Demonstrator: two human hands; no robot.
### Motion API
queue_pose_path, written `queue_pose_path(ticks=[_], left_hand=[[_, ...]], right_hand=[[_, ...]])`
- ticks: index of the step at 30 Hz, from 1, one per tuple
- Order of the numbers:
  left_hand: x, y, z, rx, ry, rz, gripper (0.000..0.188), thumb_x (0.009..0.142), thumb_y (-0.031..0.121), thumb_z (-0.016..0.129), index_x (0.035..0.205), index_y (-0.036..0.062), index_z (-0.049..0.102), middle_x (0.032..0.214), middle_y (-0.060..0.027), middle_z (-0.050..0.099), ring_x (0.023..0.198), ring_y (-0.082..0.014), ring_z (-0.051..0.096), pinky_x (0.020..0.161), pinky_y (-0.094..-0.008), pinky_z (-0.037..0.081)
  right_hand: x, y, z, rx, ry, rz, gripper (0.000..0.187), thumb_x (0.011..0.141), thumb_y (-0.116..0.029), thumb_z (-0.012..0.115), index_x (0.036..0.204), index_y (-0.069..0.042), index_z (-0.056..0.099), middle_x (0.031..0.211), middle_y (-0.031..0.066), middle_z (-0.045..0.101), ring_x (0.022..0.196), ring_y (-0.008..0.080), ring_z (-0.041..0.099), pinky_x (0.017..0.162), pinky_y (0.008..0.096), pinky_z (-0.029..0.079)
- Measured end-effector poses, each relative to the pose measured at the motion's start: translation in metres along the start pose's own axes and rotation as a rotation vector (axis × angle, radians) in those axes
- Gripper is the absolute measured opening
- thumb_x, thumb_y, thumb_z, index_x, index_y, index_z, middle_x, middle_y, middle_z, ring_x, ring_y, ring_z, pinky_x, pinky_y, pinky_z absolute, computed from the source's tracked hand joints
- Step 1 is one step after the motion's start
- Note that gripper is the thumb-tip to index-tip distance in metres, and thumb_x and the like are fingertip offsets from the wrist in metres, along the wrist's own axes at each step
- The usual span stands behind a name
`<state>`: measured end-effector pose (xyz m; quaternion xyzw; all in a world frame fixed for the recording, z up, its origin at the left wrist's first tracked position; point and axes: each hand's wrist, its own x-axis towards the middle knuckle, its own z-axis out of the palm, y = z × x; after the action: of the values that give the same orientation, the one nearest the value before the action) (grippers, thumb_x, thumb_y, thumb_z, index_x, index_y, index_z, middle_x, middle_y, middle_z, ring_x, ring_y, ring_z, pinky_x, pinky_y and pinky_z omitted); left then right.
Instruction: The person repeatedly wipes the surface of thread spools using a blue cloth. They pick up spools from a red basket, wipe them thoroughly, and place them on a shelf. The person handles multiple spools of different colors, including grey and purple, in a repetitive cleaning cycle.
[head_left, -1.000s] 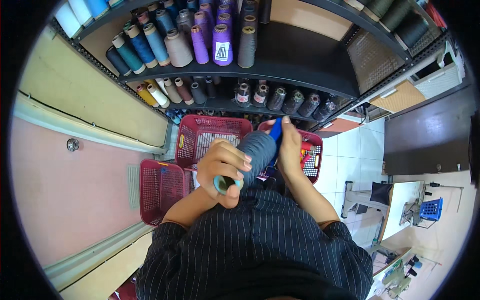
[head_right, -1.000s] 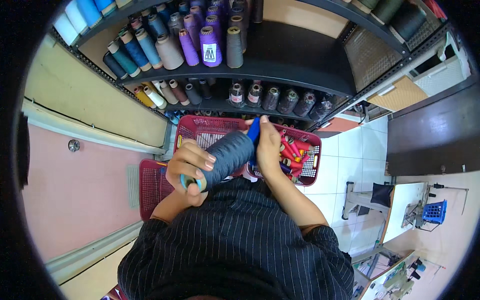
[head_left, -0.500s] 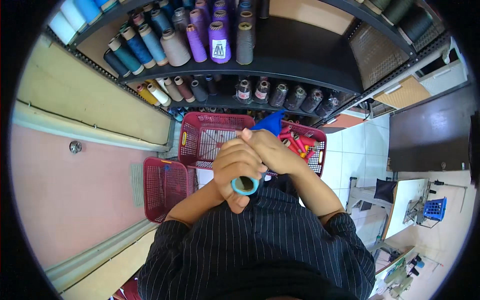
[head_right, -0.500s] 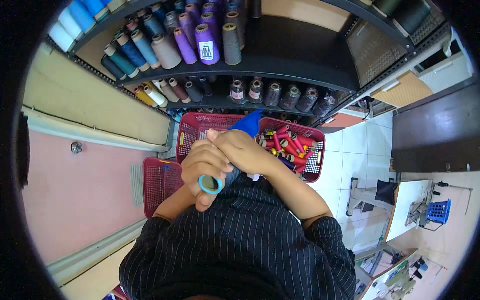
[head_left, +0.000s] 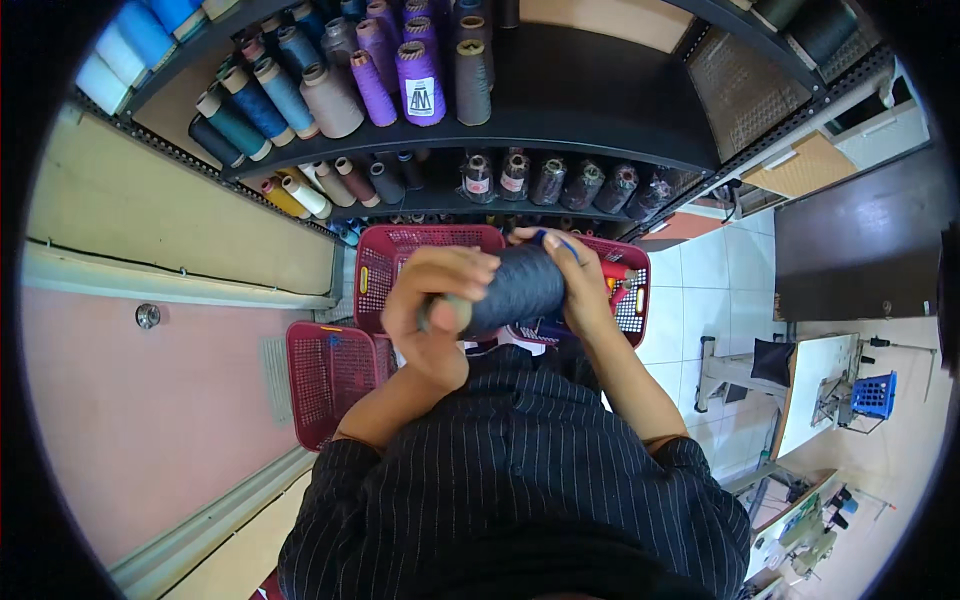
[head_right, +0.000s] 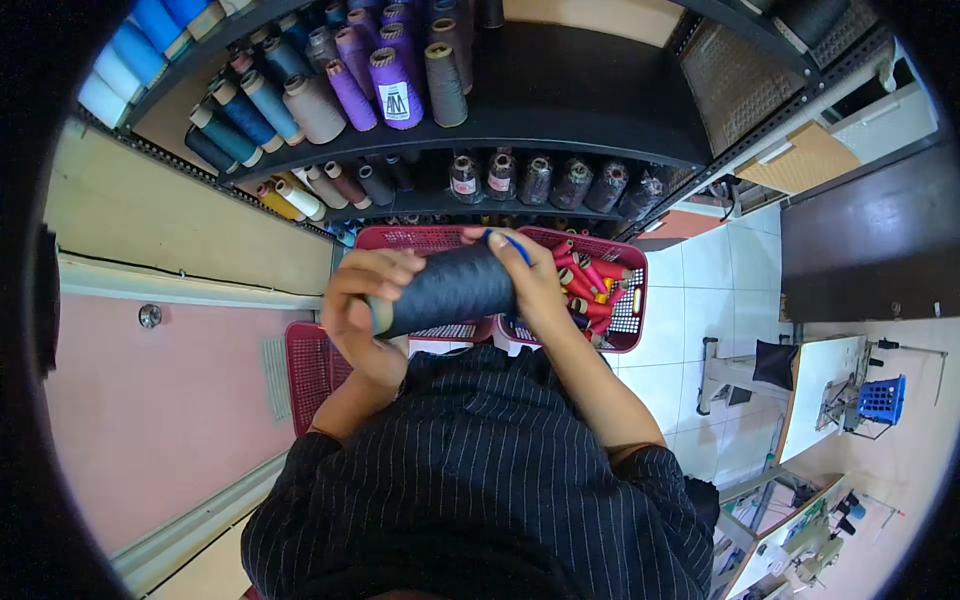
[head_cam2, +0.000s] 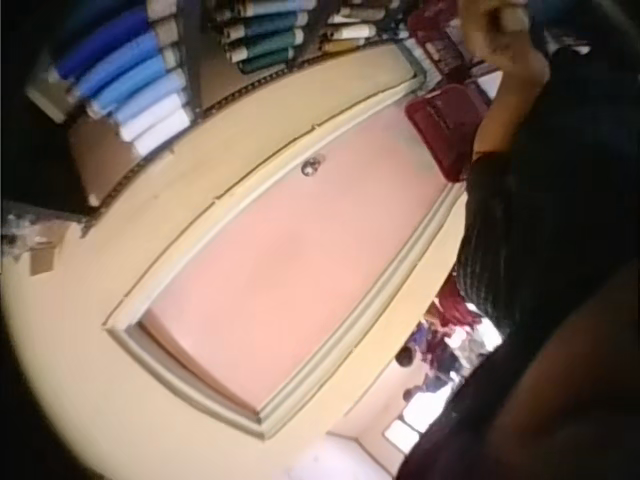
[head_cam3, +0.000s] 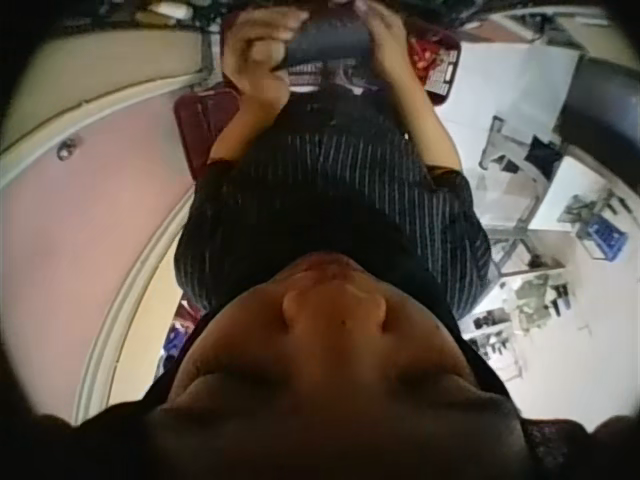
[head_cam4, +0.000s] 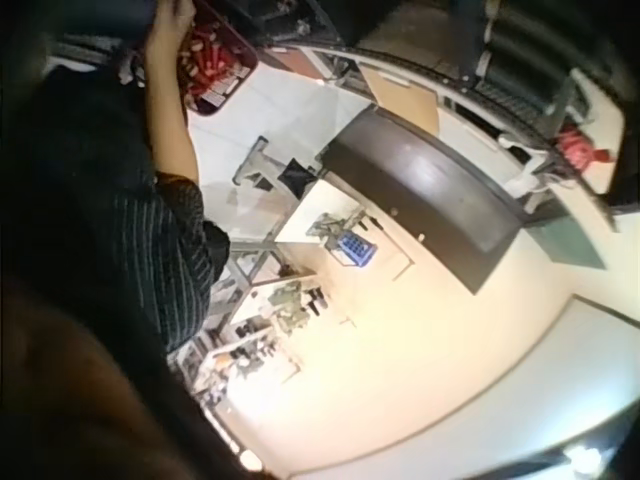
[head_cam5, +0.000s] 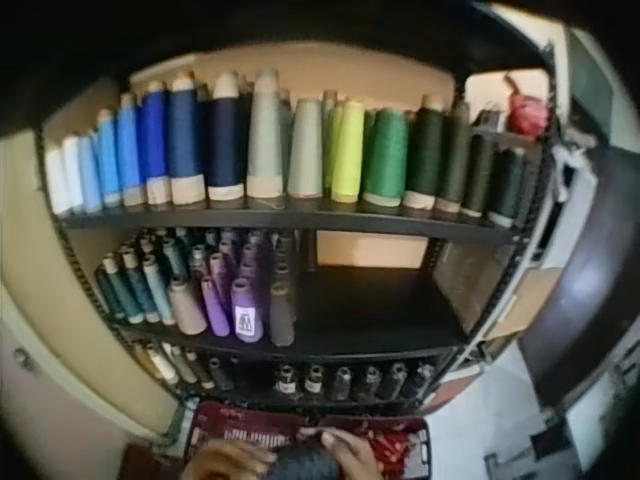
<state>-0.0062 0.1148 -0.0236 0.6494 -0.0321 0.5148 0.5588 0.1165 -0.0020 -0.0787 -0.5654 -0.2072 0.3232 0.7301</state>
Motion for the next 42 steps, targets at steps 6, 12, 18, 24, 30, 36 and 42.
queue_pose_path(ticks=[6, 12, 18, 24, 30, 36, 42], left_hand=[[0.001, -0.001, -0.031, -0.265, -0.186, -0.004, 0.043, 0.098, 0.033, 0.044, 0.071, 0.0044, 0.060, 0.072, -0.0104, 0.066, 0.073, -0.0278, 0.066, 0.073, -0.0397, 0.052], [0.009, 0.008, -0.018, -0.341, -0.578, 0.019, 0.029, 0.085, 0.027, 0.051, 0.065, 0.0066, 0.060, 0.068, -0.0062, 0.063, 0.064, -0.0252, 0.065, 0.062, -0.0348, 0.053], [0.014, 0.014, -0.021, -0.385, -0.662, 0.225, 0.027, 0.079, 0.029, 0.054, 0.067, 0.0057, 0.061, 0.069, -0.0069, 0.063, 0.063, -0.0240, 0.064, 0.054, -0.0313, 0.052], [0.007, 0.005, -0.021, -0.453, -0.611, 0.178, 0.027, 0.078, 0.029, 0.055, 0.067, 0.0041, 0.061, 0.070, -0.0079, 0.064, 0.064, -0.0243, 0.066, 0.057, -0.0333, 0.055], [0.018, 0.004, -0.023, -0.211, -0.397, 0.230, 0.012, 0.078, 0.015, 0.062, 0.075, 0.0029, 0.062, 0.077, -0.0113, 0.066, 0.076, -0.0272, 0.068, 0.076, -0.0393, 0.055], [0.010, -0.005, -0.004, -0.187, 0.217, -0.440, 0.026, 0.090, 0.013, 0.060, 0.109, 0.0043, 0.044, 0.101, -0.0111, 0.055, 0.098, -0.0275, 0.059, 0.101, -0.0469, 0.041], [0.004, -0.013, -0.007, -0.364, 0.017, -0.148, 0.015, 0.092, 0.021, 0.049, 0.100, 0.0084, 0.047, 0.055, 0.0025, 0.051, 0.071, -0.0187, 0.059, 0.092, -0.0403, 0.038]], right_hand=[[-0.003, -0.004, 0.022, -0.252, 0.221, -0.196, 0.036, 0.102, -0.021, 0.040, 0.113, 0.003, 0.064, 0.096, 0.0134, 0.070, 0.095, 0.0179, 0.065, 0.083, 0.0309, 0.049], [-0.019, -0.059, 0.047, 0.165, -0.334, -0.008, 0.059, 0.103, -0.041, 0.029, 0.123, 0.007, 0.055, 0.115, 0.0193, 0.063, 0.114, 0.0264, 0.058, 0.102, 0.0389, 0.042], [-0.015, -0.031, 0.040, -0.495, -0.577, -0.262, 0.053, 0.101, -0.042, 0.037, 0.100, 0.003, 0.064, 0.100, 0.0190, 0.065, 0.095, 0.0320, 0.062, 0.087, 0.0381, 0.045], [-0.004, 0.001, 0.017, -0.326, -0.532, 0.153, 0.045, 0.095, -0.037, 0.050, 0.083, 0.004, 0.063, 0.079, 0.0119, 0.064, 0.075, 0.0190, 0.063, 0.072, 0.0319, 0.047], [0.003, 0.045, -0.006, 0.949, -0.416, 0.807, 0.045, 0.087, -0.037, 0.057, 0.099, 0.006, 0.060, 0.093, 0.0182, 0.068, 0.081, 0.0266, 0.067, 0.077, 0.0375, 0.055], [0.008, 0.002, -0.012, 0.518, -0.007, 0.169, 0.054, 0.097, -0.039, 0.039, 0.116, 0.008, 0.058, 0.103, 0.0195, 0.067, 0.089, 0.0233, 0.067, 0.082, 0.0332, 0.053], [-0.019, -0.064, -0.013, -0.137, 0.080, -0.319, 0.055, 0.100, -0.038, 0.032, 0.119, 0.007, 0.057, 0.117, 0.0201, 0.063, 0.108, 0.0267, 0.060, 0.093, 0.0354, 0.047]])
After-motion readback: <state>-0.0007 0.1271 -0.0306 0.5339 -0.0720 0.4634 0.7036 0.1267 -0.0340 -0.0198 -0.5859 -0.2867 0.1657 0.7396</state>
